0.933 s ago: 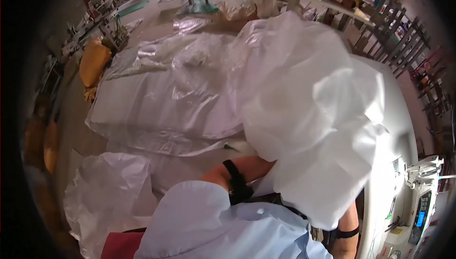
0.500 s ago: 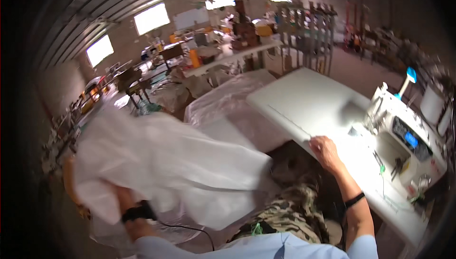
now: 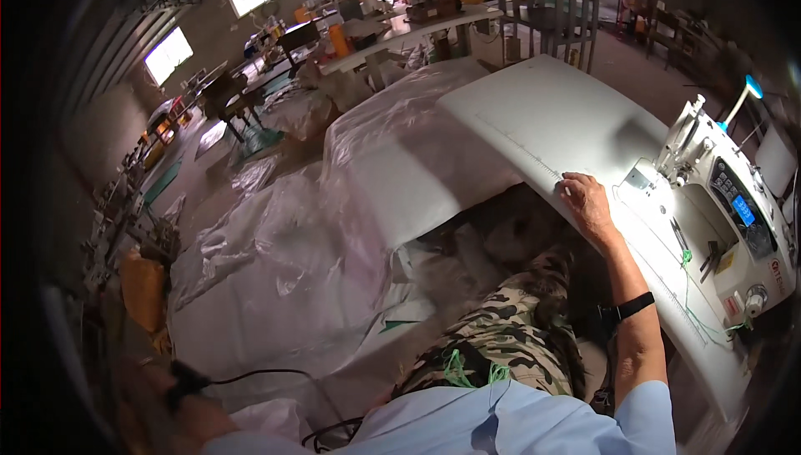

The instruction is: Operating an industrial sewing machine to join edges of a large white plastic sheet.

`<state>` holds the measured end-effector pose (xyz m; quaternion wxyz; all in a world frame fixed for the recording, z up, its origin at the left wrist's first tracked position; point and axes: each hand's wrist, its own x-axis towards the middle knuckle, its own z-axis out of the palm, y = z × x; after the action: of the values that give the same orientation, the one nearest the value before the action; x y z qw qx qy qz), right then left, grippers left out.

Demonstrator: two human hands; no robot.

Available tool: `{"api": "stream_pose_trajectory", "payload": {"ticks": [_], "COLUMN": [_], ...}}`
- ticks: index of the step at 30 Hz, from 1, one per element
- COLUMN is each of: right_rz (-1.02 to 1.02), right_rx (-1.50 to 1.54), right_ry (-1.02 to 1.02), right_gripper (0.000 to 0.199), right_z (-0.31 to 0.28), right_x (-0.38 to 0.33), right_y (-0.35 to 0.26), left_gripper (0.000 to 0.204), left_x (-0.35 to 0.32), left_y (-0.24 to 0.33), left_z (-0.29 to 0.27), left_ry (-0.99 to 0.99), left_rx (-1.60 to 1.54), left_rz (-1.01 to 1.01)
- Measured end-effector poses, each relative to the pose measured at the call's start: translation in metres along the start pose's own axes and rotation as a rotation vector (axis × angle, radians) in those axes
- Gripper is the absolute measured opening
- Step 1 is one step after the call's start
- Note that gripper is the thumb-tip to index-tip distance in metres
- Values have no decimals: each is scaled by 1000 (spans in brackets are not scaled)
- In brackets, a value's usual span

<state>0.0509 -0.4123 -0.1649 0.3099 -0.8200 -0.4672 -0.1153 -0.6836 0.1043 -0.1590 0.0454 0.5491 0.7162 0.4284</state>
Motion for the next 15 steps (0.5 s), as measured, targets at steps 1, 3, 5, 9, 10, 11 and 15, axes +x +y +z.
{"api": "stream_pose_trajectory", "payload": {"ticks": [1, 3, 5, 9, 10, 11, 15], "right_rz": [13, 18, 40, 37, 37, 31, 36], "right_rx": [-49, -75, -136, -154, -135, -126, -115], "right_ry": [-37, -27, -62, -125, -134, -152, -193], "right_gripper": [28, 33, 41, 44, 44, 45, 47], "right_z": [-2, -4, -7, -14, -17, -19, -24], "right_x": [0, -1, -1, 4, 6, 7, 10], "right_y": [1, 2, 1, -4, -5, -7, -13], "left_gripper": [23, 22, 21, 27, 32, 39, 47], "left_x": [4, 5, -14, -139, -191, -233, -352], "left_y": [1, 11, 38, 144, 168, 190, 246], "left_z": [16, 60, 125, 269, 294, 309, 335], "left_ry": [-18, -90, -219, -683, -883, -670, -1142], "left_rx": [4, -8, -69, -30, -117, 16, 107], "left_rz": [10, 91, 233, 825, 594, 1190, 951]}}
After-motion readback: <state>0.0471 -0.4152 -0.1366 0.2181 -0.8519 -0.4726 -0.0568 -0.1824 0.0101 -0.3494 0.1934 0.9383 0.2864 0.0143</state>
